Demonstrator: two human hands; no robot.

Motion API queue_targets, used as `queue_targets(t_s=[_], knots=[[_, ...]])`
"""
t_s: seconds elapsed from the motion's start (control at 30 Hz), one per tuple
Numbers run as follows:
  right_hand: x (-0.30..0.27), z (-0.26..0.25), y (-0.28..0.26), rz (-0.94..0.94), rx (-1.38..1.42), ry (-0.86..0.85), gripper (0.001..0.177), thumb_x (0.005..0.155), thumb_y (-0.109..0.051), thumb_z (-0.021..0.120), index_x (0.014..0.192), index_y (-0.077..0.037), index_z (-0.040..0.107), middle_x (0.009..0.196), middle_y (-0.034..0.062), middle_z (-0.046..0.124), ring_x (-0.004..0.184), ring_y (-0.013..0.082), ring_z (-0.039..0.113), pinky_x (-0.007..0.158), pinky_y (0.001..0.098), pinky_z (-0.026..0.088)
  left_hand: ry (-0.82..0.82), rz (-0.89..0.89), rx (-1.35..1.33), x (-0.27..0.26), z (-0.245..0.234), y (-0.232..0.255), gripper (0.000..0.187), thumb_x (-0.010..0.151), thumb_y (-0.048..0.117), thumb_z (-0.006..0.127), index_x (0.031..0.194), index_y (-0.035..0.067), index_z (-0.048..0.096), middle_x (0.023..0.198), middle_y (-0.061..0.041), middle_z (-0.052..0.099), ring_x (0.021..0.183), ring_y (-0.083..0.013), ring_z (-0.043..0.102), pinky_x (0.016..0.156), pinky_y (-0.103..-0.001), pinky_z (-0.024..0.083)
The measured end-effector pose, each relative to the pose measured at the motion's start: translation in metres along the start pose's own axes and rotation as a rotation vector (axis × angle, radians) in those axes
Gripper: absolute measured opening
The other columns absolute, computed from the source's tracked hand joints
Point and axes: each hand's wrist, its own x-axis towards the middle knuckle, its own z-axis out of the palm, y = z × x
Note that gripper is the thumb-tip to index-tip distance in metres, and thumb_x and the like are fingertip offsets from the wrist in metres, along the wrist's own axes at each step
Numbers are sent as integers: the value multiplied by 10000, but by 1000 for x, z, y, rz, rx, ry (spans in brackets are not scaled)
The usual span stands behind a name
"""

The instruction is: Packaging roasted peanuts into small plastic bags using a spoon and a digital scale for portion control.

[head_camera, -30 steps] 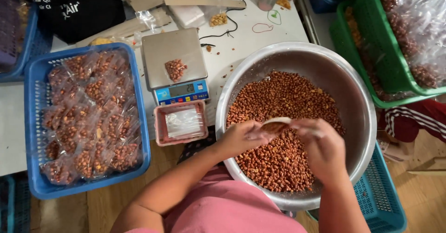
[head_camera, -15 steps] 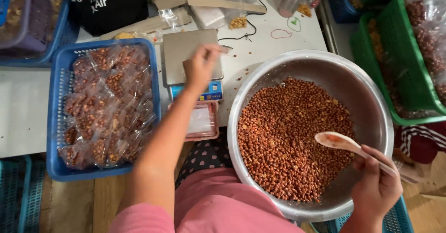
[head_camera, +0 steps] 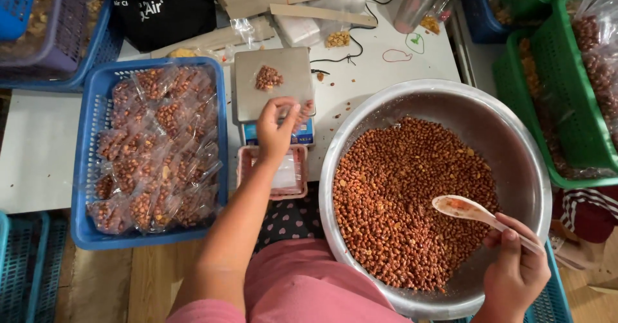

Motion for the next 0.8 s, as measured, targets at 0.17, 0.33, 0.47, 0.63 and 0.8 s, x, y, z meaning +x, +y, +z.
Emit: queue_targets(t_s=[0.17, 0.33, 0.47, 0.63, 0.8], knots=[[0, 5, 3, -13, 24, -23, 195, 1215, 22, 448, 1327, 69, 601, 1086, 136, 624, 877, 140, 546, 830, 237, 482, -120, -563, -552, -21, 24, -12, 168, 1034, 171, 460, 1197, 135, 454, 1058, -135, 661, 840, -231, 691, 707, -368, 638], [-3, 3, 4, 26, 28, -5, 206, 1207, 14, 442, 1319, 68, 605, 1067, 126, 625, 869, 129, 550, 819, 225, 486, -520, -828, -869, -62, 45, 32, 409, 1019, -9, 520, 1357, 100, 317, 1210, -296, 671, 771, -300, 752, 642, -401, 701], [-5, -1, 4, 39, 23, 21, 191, 1225, -30, 469, 1318, 49, 616, 1043, 103, 622, 842, 112, 553, 812, 210, 499, -798, -835, -1011, -86, 53, 36, 483, 1015, 36, 566, 1481, 64, 442, 1309, -201, 642, 1160, -307, 661, 920, -493, 622], [-7, -5, 9, 45, 51, 32, 192, 1216, -50, 477, 1313, 42, 615, 1091, 99, 628, 870, 102, 551, 818, 206, 503, -823, -1003, -1135, -101, 63, 38, 326, 1023, 58, 471, 1325, 7, 584, 1243, -193, 665, 1130, -301, 672, 984, -482, 585], [-10, -5, 3, 79, 46, 42, 202, 1235, -87, 473, 1325, 20, 620, 1021, 73, 618, 863, 97, 553, 825, 196, 487, -784, -1287, -901, -107, 71, 34, 389, 1119, 316, 408, 1305, 37, 604, 1193, -159, 687, 1011, -261, 694, 870, -512, 617]])
